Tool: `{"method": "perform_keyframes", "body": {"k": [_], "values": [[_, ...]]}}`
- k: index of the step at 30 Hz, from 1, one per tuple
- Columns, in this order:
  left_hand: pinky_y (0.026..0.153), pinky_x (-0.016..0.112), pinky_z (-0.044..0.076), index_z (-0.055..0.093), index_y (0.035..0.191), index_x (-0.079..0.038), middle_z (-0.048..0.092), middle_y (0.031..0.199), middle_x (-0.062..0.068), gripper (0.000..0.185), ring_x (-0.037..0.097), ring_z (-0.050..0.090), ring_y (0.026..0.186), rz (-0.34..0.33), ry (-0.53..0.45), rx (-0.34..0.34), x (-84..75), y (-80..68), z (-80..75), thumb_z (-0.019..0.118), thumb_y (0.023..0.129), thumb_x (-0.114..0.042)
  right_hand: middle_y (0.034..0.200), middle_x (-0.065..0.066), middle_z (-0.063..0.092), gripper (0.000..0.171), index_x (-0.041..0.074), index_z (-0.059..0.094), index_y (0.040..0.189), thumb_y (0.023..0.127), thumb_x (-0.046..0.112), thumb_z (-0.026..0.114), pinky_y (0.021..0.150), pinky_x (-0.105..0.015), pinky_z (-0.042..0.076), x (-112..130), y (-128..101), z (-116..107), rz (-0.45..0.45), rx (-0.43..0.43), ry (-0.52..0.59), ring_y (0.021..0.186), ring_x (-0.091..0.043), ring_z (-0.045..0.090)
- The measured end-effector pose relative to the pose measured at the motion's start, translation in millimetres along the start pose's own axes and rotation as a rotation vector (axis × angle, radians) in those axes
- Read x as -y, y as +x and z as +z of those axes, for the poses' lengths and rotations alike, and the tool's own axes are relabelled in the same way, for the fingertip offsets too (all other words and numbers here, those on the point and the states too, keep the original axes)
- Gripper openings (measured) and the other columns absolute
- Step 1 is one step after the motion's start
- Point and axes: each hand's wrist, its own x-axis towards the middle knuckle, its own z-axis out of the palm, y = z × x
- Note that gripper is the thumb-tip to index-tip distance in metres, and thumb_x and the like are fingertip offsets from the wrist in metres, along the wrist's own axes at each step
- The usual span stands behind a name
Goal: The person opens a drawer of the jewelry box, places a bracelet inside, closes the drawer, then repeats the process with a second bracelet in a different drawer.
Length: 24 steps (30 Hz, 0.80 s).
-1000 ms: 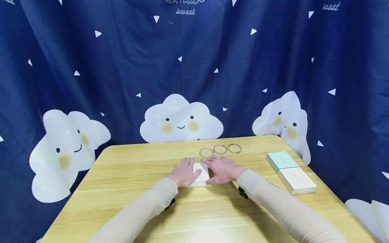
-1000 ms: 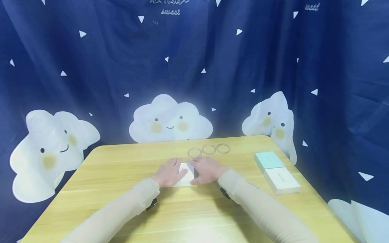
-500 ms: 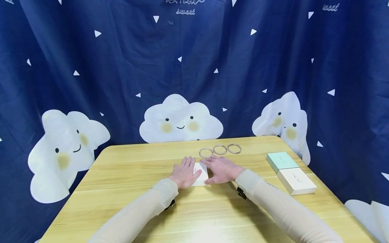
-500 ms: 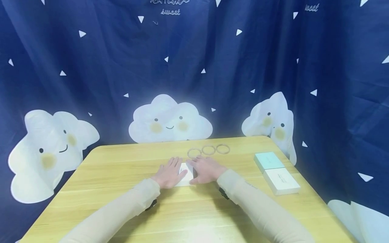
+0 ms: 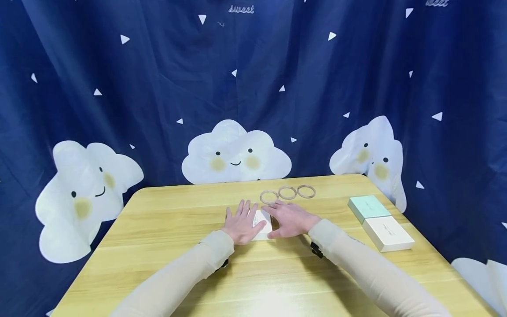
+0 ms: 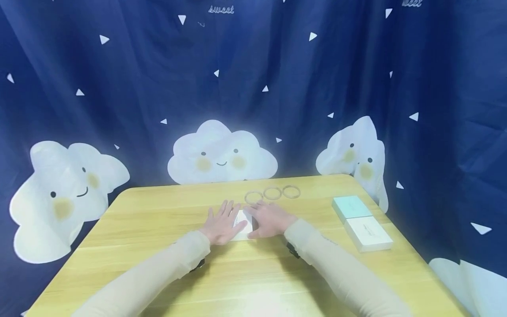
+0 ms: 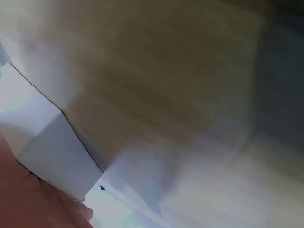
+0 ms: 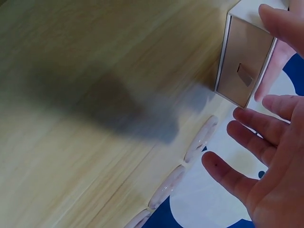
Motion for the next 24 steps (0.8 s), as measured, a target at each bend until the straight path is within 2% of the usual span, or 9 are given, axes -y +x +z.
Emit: {"method": "perform_keyframes", "body": {"k": [12,19,24], "values": [[0.117,0.073,0.005,0.013,0.164,-0.021,0.012,0.17,0.012,0.071,0.032,0.005,0.157,0.002,-0.017,-0.025,-1.4,0.3,-1.3,0.012,0.104,-0.06,0.158,-0.009,0.043,0.092,0.015,0.037,0.157,0.084,0.059,0.072,0.115,-0.05,0.039,-1.8,-0.8,-2.0,0.002,0.018,-0.004,0.146,-0.032,0.039],[0.117,0.073,0.004,0.012,0.164,-0.021,0.011,0.17,0.012,0.071,0.031,0.005,0.157,-0.006,-0.008,-0.015,-2.5,-2.7,-4.2,0.012,0.104,-0.059,0.157,-0.008,0.045,0.087,0.014,0.037,0.157,0.084,0.038,0.078,0.115,-0.047,0.039,-2.7,-2.9,-7.2,-0.005,0.013,0.023,0.143,-0.03,0.043],[0.117,0.072,0.003,0.011,0.164,-0.022,0.01,0.17,0.011,0.07,0.031,0.004,0.157,-0.019,-0.015,-0.006,-3.1,-4.9,-7.0,0.015,0.105,-0.058,0.151,-0.012,0.051,0.077,0.011,0.043,0.153,0.086,0.028,0.077,0.111,-0.05,0.043,-4.4,-4.7,-10.2,0.007,-0.017,0.013,0.138,-0.035,0.05]]}}
